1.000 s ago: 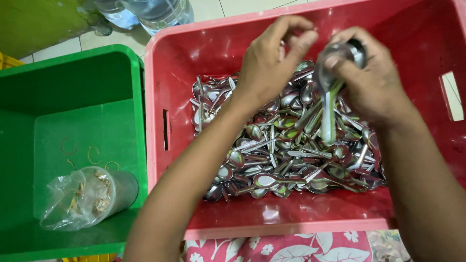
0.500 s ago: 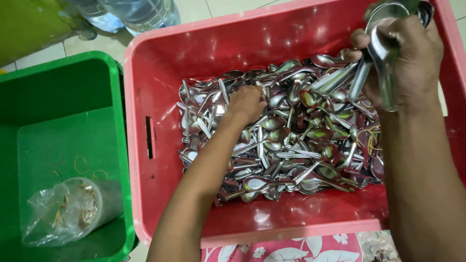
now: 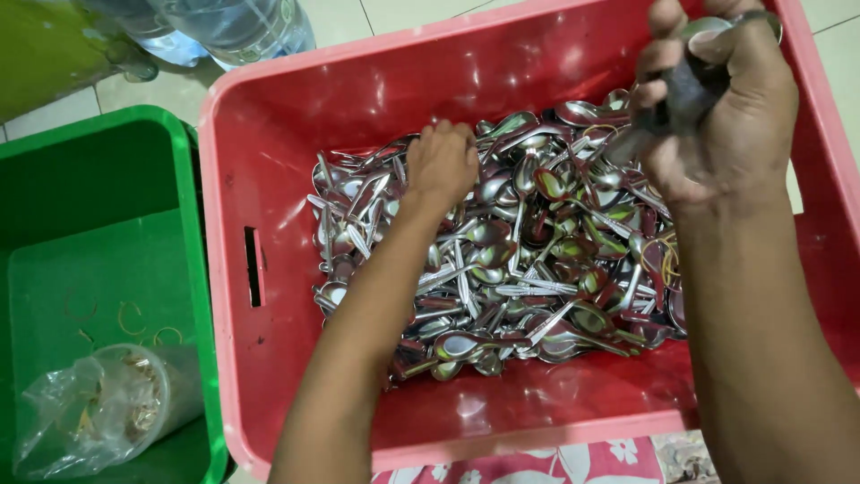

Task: Bundling metal spoons together using rubber bands

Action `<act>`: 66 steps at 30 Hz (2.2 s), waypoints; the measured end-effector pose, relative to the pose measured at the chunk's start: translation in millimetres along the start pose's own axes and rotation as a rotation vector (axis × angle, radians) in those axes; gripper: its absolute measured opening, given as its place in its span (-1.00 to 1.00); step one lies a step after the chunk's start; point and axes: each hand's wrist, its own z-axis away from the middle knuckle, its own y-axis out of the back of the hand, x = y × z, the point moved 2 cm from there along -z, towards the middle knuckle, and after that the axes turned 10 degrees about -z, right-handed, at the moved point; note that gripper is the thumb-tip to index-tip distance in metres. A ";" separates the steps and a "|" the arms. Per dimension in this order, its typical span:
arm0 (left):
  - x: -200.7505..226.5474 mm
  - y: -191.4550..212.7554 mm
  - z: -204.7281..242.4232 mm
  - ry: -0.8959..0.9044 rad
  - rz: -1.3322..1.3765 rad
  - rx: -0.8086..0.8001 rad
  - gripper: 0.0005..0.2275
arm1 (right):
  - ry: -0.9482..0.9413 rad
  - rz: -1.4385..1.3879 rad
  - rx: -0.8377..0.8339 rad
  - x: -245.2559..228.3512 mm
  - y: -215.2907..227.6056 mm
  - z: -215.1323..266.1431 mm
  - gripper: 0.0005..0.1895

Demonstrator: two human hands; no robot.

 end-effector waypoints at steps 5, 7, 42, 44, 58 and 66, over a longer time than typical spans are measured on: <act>-7.5 -53.5 -37.9 -0.047 -0.144 0.173 -0.79 | -0.023 -0.134 -0.001 4.3 7.2 -5.8 -0.81; -6.7 -67.2 -49.6 -0.044 -0.213 0.147 -0.76 | -0.016 -0.132 0.023 3.8 9.6 -7.0 -0.76; 40.7 -48.9 -44.7 -0.249 -0.208 0.097 -0.65 | 0.283 0.563 -0.158 7.5 17.3 -11.6 -0.43; 40.1 -71.3 -55.9 -0.271 -0.246 0.214 -0.68 | 0.289 0.600 -0.160 8.6 14.4 -10.7 -0.47; 1.5 89.1 5.9 -0.123 0.405 0.089 -0.95 | 0.258 0.931 -0.255 22.4 6.6 -12.9 -0.73; 4.1 110.8 61.7 -0.309 0.923 -0.192 -0.89 | 0.097 0.855 -0.313 25.5 -4.2 -0.4 -0.46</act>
